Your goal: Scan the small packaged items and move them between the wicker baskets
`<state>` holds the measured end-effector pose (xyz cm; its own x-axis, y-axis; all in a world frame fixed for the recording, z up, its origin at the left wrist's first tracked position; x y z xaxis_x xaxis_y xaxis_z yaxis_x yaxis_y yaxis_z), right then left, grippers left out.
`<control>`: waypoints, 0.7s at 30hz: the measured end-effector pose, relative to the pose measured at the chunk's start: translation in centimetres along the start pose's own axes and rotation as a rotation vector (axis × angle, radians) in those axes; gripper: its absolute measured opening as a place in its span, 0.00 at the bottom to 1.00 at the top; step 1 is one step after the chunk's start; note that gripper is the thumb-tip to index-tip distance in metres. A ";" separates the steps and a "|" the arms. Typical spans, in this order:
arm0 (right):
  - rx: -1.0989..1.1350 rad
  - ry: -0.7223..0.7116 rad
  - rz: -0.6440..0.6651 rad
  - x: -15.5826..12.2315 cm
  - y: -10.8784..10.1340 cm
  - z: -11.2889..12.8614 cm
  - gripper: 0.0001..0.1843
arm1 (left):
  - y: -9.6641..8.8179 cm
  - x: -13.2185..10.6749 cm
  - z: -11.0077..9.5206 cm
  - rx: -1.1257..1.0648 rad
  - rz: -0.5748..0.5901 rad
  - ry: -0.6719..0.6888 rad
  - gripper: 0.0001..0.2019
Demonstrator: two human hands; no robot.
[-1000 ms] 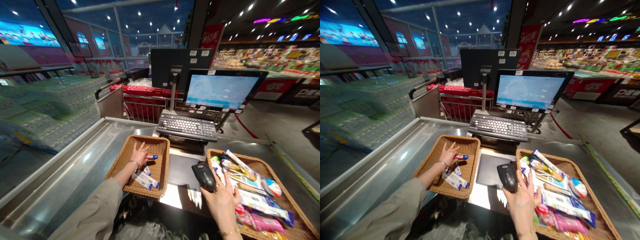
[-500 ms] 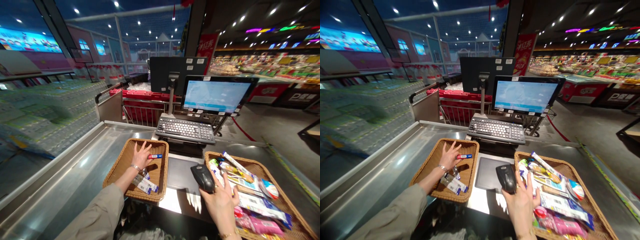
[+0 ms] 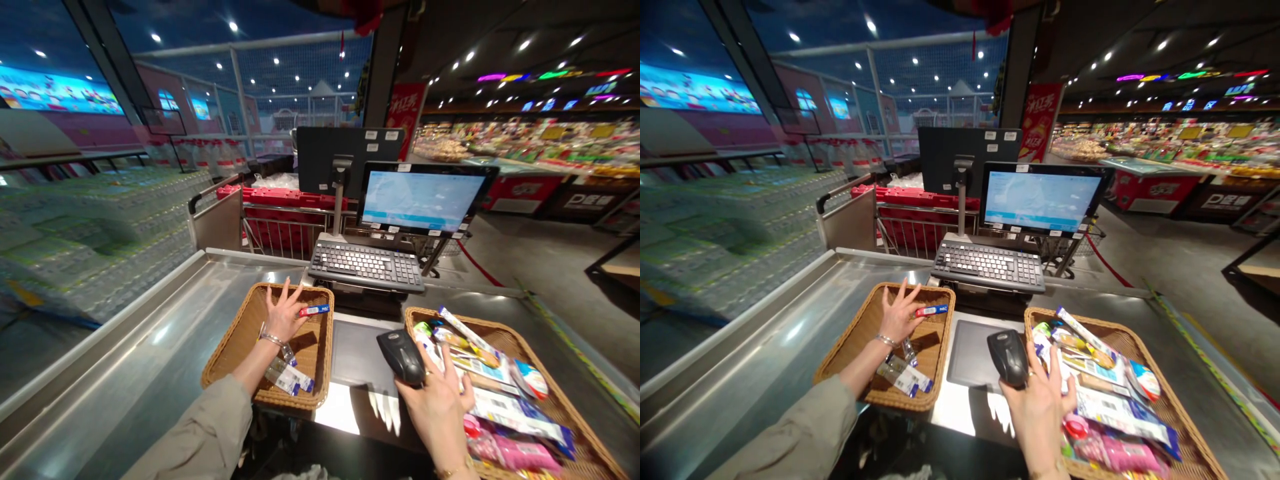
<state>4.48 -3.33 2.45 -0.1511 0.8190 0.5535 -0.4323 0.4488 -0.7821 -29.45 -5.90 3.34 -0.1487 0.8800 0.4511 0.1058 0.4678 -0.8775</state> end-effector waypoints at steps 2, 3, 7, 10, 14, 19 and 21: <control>-0.008 -0.012 -0.013 0.1 -0.1 0.1 0.18 | -0.2 0.2 -0.4 -0.011 -0.014 -0.002 0.07; -0.015 -0.022 -0.020 0.1 -0.1 0.2 0.18 | -0.3 0.3 -0.6 -0.015 -0.021 -0.004 0.07; -0.042 -0.032 -0.049 0.2 -0.3 0.2 0.18 | -0.5 0.7 -1.4 -0.027 -0.054 0.003 0.06; -0.051 -0.032 -0.032 0.2 -0.4 0.4 0.17 | -0.5 1.0 -1.8 -0.035 -0.073 0.012 0.07; -0.061 -0.049 -0.034 0.1 -0.7 0.7 0.15 | -0.2 1.4 -2.3 -0.044 -0.099 0.012 0.08; -0.059 -0.057 0.006 0.1 -0.4 0.6 0.13 | 0.3 1.9 -3.2 -0.039 -0.093 0.006 0.08; -0.062 -0.048 0.016 0.1 -0.4 0.6 0.14 | 0.5 2.1 -3.7 -0.041 -0.084 0.004 0.08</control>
Point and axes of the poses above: each hand's wrist, its own x-axis towards the middle knuckle, its own y-axis out of the palm, z = x × y, the point moved 8 cm from there along x, towards the middle knuckle, and after that the axes turned 3 degrees about -x, right-handed, at the moved point
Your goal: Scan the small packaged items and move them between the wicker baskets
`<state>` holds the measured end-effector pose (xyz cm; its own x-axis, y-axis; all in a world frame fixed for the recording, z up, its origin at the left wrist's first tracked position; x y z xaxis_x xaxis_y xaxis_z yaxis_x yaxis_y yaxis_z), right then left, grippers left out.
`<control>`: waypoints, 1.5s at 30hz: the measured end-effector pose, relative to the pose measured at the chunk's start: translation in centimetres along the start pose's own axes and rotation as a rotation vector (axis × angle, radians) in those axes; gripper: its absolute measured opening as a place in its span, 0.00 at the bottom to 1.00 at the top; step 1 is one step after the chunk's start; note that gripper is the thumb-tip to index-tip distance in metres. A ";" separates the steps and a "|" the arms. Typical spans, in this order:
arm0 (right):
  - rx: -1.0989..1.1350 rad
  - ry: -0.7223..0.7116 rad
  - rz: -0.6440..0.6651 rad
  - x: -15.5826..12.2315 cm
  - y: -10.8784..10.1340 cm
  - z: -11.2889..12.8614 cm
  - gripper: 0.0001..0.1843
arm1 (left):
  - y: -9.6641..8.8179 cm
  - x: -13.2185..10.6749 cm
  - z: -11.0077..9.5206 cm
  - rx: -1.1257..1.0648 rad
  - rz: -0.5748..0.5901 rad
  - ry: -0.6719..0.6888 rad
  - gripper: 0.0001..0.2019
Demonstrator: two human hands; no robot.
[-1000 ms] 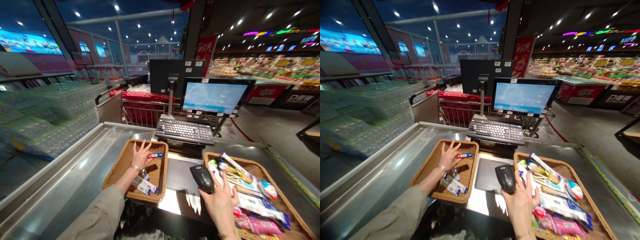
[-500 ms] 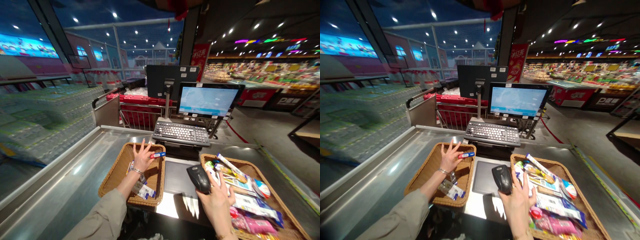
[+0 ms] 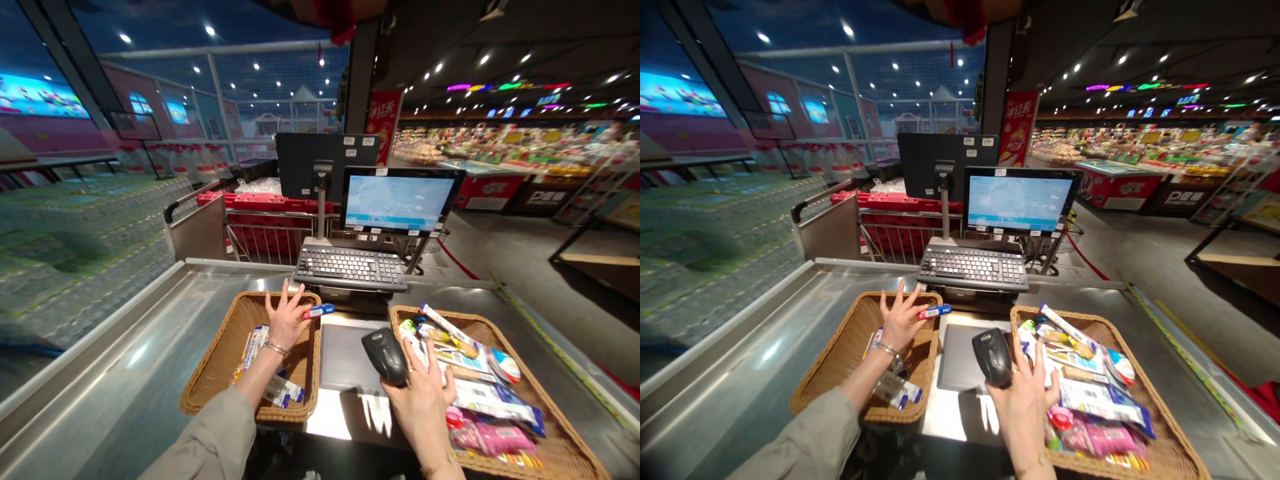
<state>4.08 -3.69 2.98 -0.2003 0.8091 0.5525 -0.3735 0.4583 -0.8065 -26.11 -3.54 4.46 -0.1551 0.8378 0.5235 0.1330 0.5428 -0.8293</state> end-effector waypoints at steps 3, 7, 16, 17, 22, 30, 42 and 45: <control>-0.018 0.022 0.015 0.1 -0.1 0.1 0.16 | 0.3 0.3 -0.8 -0.012 0.003 0.012 0.09; -0.032 0.021 0.033 0.2 -0.4 0.4 0.17 | 0.4 0.5 -2.3 -0.039 -0.010 0.041 0.09; -0.018 0.016 -0.044 0.1 -1.4 0.2 0.15 | 1.0 0.8 -4.8 -0.053 0.002 0.084 0.09; -0.017 0.017 -0.047 0.1 -1.4 0.2 0.14 | 1.2 0.8 -5.0 -0.055 0.000 0.087 0.09; -0.010 0.038 -0.028 -0.1 -1.6 0.2 0.13 | 1.8 0.8 -5.7 -0.073 -0.007 0.084 0.09; 0.002 0.029 -0.022 -0.3 -1.8 0.2 0.11 | 2.3 1.0 -7.0 -0.084 0.021 0.074 0.10; -0.010 -0.024 0.057 -0.9 -0.1 -0.7 0.15 | 3.0 0.8 -7.7 -0.088 -0.010 0.082 0.09; -0.007 -0.022 0.071 -0.7 -0.3 -0.4 0.17 | 2.7 0.6 -7.8 -0.127 -0.092 0.096 0.08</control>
Point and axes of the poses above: each hand's wrist, its own x-axis towards the middle knuckle, its own y-axis out of the palm, z = x × y, the point moved 8 cm from there along x, towards the middle knuckle, and after that the axes turned 3 degrees about -x, right-handed, at the moved point
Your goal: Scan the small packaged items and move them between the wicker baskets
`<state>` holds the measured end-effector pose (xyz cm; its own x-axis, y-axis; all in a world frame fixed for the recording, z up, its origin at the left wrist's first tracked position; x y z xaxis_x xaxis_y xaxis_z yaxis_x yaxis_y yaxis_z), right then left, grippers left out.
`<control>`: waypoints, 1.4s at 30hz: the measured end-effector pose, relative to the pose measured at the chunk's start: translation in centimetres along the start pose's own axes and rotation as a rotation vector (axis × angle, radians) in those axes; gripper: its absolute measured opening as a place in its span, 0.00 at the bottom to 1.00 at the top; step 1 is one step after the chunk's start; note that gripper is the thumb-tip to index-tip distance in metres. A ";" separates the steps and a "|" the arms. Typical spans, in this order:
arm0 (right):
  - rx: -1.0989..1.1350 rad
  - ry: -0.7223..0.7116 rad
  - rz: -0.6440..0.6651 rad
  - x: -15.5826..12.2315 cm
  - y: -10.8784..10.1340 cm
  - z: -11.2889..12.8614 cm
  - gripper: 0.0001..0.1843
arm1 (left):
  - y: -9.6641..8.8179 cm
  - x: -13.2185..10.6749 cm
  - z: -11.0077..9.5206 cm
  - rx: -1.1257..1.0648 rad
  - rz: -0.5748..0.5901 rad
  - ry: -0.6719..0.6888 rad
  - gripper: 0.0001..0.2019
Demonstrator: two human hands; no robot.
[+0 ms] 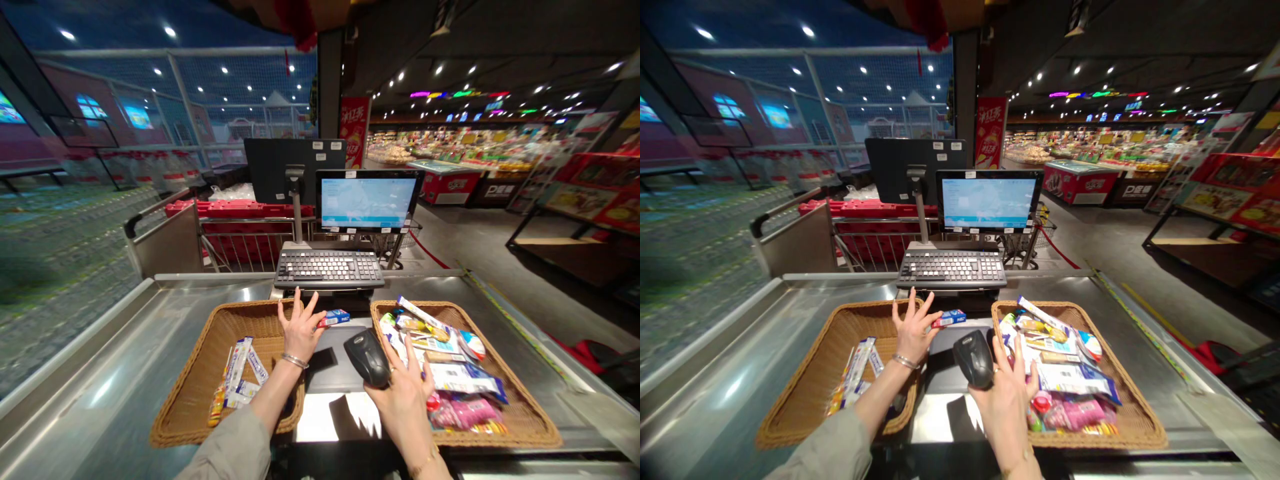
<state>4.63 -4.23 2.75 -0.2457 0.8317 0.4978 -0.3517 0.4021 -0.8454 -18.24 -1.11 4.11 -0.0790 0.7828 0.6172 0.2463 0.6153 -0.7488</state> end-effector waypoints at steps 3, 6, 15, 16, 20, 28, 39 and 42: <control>-0.001 -0.002 0.005 0.1 -0.2 0.2 0.20 | -0.3 -0.1 -0.2 -0.021 -0.067 0.021 0.09; 0.005 -0.008 -0.002 0.2 -0.3 0.2 0.20 | -0.3 -0.1 -0.3 -0.025 -0.083 0.029 0.09; 0.046 -0.016 0.015 0.4 0.1 0.2 0.16 | -0.2 -0.1 -0.4 -0.042 -0.098 0.023 0.09; 0.050 -0.016 0.017 0.4 0.1 0.1 0.16 | -0.2 -0.1 -0.4 -0.044 -0.096 0.023 0.09; 0.058 -0.026 0.020 0.4 0.0 0.2 0.15 | -0.2 -0.1 -0.4 -0.045 -0.097 0.025 0.09; 0.058 -0.027 0.000 0.8 -0.6 0.8 0.18 | -0.1 -0.3 -0.2 -0.036 -0.089 0.013 0.10; 0.056 -0.035 -0.053 0.6 -1.0 1.3 0.18 | 0.1 -0.4 -0.2 -0.045 -0.082 0.008 0.10; 0.066 -0.028 -0.050 0.5 -0.9 1.1 0.18 | 0.0 -0.4 -0.2 -0.064 -0.085 0.006 0.10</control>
Point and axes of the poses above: each hand's wrist, its own x-axis towards the middle knuckle, its own y-axis out of the palm, z = x × y, the point moved 8 cm from there along x, towards the middle knuckle, and after that the axes turned 3 degrees about -x, right-handed, at the moved point
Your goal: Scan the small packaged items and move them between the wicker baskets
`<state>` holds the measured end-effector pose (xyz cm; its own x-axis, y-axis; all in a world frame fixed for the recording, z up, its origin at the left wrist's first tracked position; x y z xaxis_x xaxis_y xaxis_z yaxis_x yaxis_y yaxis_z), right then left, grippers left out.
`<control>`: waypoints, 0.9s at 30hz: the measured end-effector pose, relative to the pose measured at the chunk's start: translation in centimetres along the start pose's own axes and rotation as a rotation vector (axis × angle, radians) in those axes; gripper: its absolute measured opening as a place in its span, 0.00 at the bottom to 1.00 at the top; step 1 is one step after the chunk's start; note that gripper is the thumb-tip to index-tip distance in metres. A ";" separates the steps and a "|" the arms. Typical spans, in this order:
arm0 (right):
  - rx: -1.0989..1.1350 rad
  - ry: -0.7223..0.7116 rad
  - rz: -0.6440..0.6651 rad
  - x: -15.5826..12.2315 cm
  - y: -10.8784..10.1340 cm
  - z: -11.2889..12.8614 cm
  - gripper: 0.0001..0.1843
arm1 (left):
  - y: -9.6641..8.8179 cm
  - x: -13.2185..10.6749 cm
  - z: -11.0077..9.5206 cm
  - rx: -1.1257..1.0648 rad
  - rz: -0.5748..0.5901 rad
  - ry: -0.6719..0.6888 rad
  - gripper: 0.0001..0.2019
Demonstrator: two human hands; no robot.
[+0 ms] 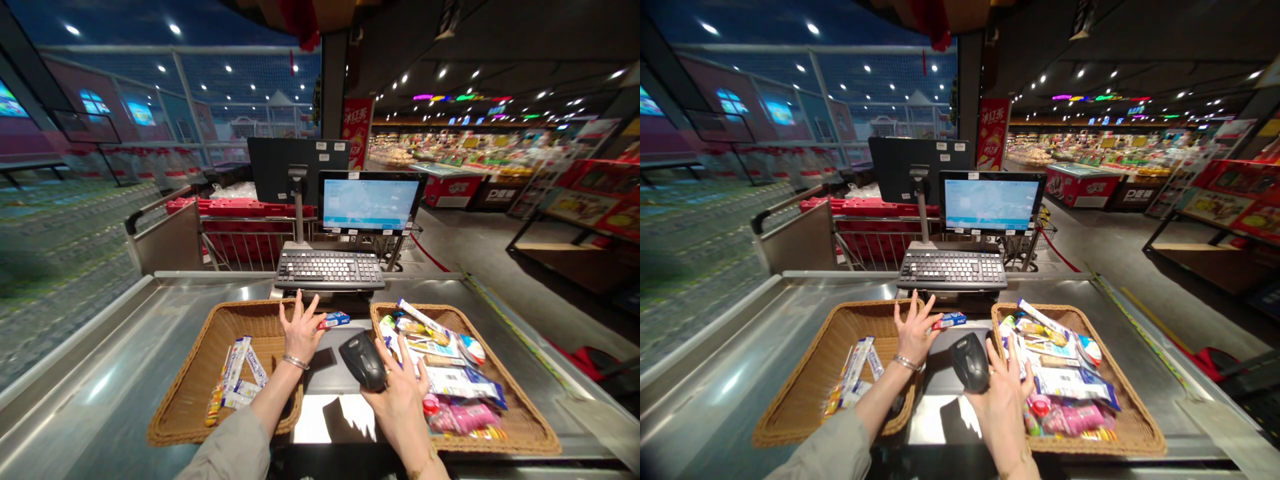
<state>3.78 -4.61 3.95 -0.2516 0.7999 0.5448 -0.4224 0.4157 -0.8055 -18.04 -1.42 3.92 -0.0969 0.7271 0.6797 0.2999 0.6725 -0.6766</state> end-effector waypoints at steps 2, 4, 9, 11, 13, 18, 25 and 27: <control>0.002 0.009 0.011 -0.1 0.1 -0.1 0.19 | 0.0 0.0 0.0 -0.007 -0.001 -0.003 0.11; 0.002 0.020 0.027 -0.1 0.2 -0.2 0.19 | 0.2 -0.1 0.1 -0.010 0.001 -0.003 0.11; 0.001 0.018 0.042 -0.1 0.1 -0.1 0.21 | 0.5 -0.2 0.3 0.009 0.001 -0.001 0.11; -0.009 0.001 0.043 -0.2 0.2 -0.2 0.22 | 0.5 -0.2 0.3 0.021 0.002 -0.002 0.10; -0.013 -0.031 0.044 -0.4 0.4 -0.3 0.22 | 0.5 -0.2 0.3 0.032 0.007 -0.003 0.09; -0.007 -0.065 0.054 -0.7 0.7 -0.6 0.19 | 0.3 -0.1 0.1 0.039 0.017 -0.007 0.09; -0.031 -0.019 0.031 -0.6 -0.2 -0.3 0.18 | 0.1 -0.2 -0.1 0.031 0.026 -0.005 0.10; -0.035 -0.036 0.052 -0.7 -0.1 -0.3 0.16 | 0.1 -0.3 -0.1 0.033 0.020 -0.005 0.10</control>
<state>4.27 -5.14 3.57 -0.3038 0.8052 0.5093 -0.3775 0.3891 -0.8403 -17.91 -1.54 3.65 -0.0962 0.7408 0.6648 0.2706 0.6622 -0.6988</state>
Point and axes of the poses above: each hand's wrist, its own x-axis towards the middle knuckle, its own y-axis out of the palm, z = x × y, the point moved 8 cm from there along x, towards the middle knuckle, and after that the axes turned 3 degrees about -x, right-handed, at the moved point
